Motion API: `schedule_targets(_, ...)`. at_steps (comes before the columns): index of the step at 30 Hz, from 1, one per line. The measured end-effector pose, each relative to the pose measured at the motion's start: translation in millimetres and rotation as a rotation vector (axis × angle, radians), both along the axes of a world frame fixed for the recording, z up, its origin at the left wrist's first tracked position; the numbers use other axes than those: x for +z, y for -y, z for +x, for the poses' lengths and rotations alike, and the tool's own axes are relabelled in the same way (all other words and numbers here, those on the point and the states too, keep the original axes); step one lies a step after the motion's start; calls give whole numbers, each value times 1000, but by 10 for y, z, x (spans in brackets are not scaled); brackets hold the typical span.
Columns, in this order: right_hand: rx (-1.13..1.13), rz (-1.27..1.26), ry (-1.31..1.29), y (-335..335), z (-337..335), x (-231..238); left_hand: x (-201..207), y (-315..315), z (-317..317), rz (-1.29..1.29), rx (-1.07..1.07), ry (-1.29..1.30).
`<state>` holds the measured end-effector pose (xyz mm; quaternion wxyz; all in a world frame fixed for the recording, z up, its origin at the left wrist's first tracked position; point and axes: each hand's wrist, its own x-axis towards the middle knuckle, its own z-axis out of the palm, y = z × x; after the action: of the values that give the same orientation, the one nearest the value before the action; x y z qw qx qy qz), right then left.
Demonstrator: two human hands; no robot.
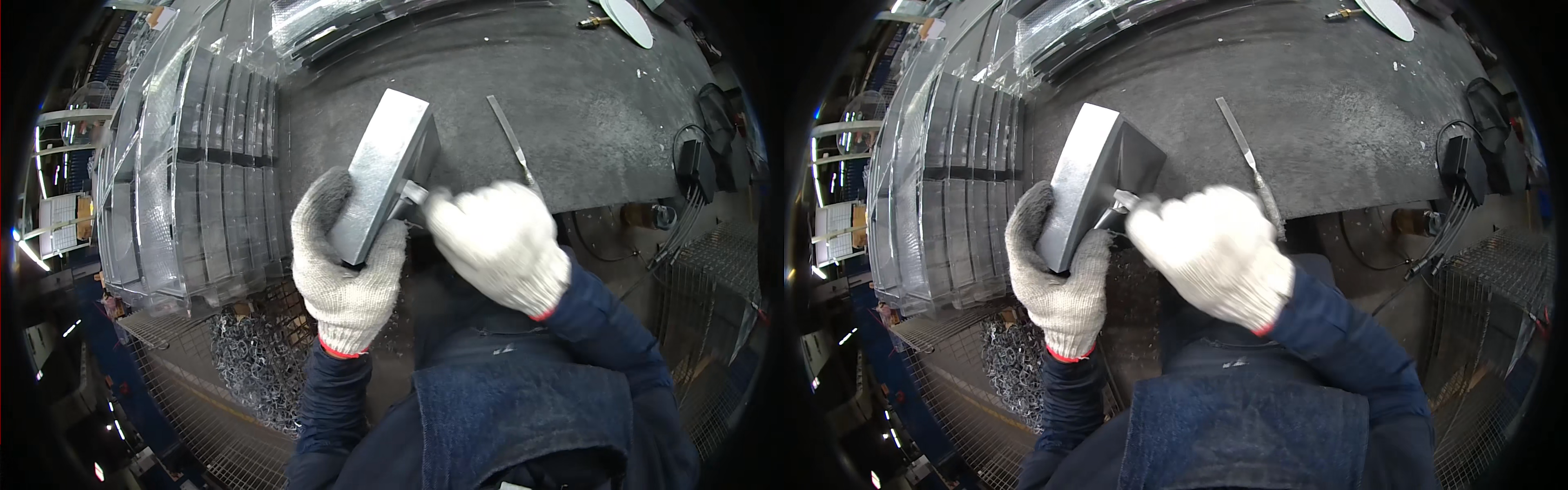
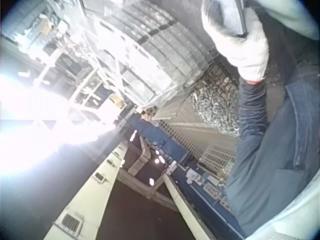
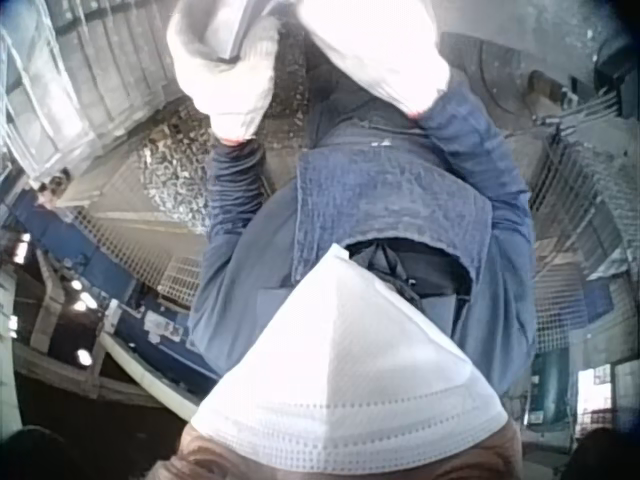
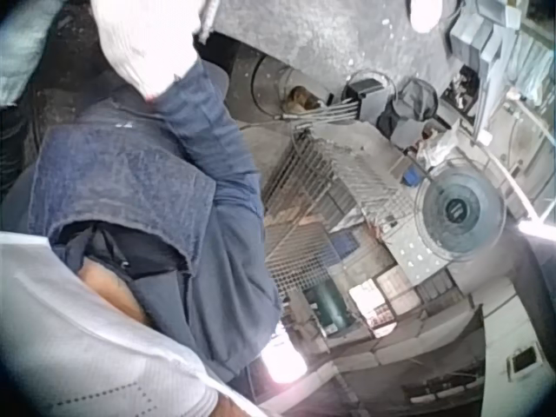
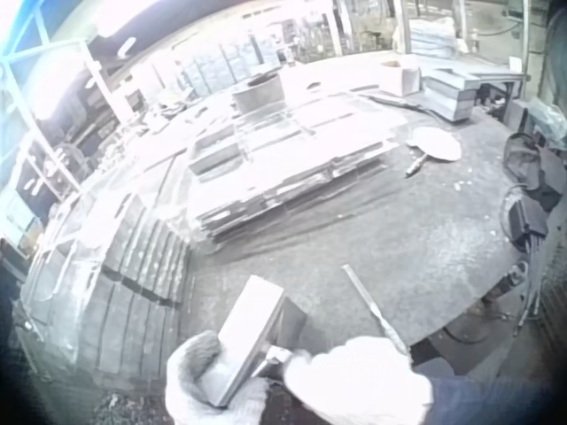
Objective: The person files down the edges of metal box enclosures with a metal file, smoothing them out.
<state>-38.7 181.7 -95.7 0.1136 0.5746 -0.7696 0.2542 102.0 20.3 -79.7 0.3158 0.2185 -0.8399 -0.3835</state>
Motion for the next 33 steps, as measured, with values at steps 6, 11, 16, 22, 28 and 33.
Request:
schedule_targets(6, 75, -20, -195, -83, -141, 74, 44, -17, -51, -67, -13, 11)
schedule_targets(11, 191, -25, -285, 30, -353, 130, 215, 19, -155, -37, -43, 47)
schedule_targets(16, 148, 54, -309, -86, -344, 248, 231, 21, -180, -102, -69, 54)
schedule_targets(22, 132, 16, -75, -69, -249, 91, 264, 71, -151, 57, -41, 85)
schedule_targets(28, 112, -75, 109, -500, -46, 168, 130, 71, -14, 214, 61, 67)
schedule_targets(33, 79, -113, 63, -473, -10, 95, 132, 57, -31, 88, 14, 82)
